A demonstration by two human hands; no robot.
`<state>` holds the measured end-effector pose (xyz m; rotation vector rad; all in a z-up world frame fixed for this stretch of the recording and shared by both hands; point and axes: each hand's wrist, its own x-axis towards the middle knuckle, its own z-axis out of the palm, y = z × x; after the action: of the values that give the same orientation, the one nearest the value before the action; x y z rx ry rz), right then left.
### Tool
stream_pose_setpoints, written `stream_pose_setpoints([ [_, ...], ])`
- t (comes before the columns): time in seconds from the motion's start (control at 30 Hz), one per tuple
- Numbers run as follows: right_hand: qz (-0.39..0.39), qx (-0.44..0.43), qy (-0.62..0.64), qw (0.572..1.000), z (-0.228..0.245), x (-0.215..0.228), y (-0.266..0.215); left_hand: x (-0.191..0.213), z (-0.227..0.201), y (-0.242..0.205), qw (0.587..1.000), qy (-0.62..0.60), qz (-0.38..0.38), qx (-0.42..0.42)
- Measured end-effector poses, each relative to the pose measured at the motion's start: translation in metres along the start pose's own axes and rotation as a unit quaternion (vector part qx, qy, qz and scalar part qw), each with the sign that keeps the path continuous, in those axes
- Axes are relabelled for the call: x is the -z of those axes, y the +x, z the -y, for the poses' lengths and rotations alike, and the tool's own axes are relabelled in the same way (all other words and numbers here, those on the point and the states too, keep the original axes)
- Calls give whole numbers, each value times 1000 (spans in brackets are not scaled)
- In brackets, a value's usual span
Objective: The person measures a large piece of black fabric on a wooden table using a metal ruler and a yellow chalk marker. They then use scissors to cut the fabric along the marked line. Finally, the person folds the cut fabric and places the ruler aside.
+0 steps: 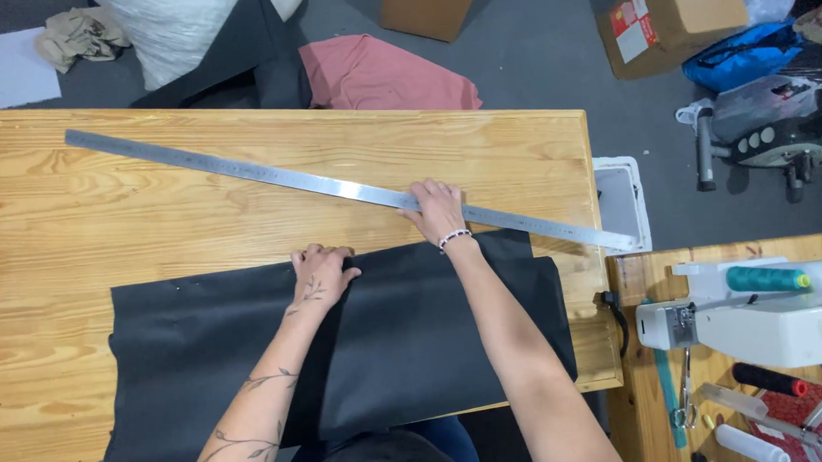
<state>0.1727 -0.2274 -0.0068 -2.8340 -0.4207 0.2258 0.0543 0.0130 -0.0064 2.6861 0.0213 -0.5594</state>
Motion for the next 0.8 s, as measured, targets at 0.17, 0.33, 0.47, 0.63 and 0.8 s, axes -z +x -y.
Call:
stream_pose_setpoints([
  [0.17, 46, 5, -21, 999, 20, -23, 41, -14, 5, -9, 999, -18, -50, -12],
  [0.33, 68, -39, 5, 997, 21, -26, 70, -15, 19, -4, 999, -8, -41, -24],
  [0.47, 55, -25, 52, 997, 24, 3, 64, 10, 21, 1, 1000, -4, -27, -10],
  [0.63, 32, -32, 62, 997, 13, 28, 48, 30, 39, 18, 997, -17, -73, 21],
  [0.8, 18, -46, 71, 996, 6, 49, 32, 50, 57, 43, 994, -3, -113, -1],
])
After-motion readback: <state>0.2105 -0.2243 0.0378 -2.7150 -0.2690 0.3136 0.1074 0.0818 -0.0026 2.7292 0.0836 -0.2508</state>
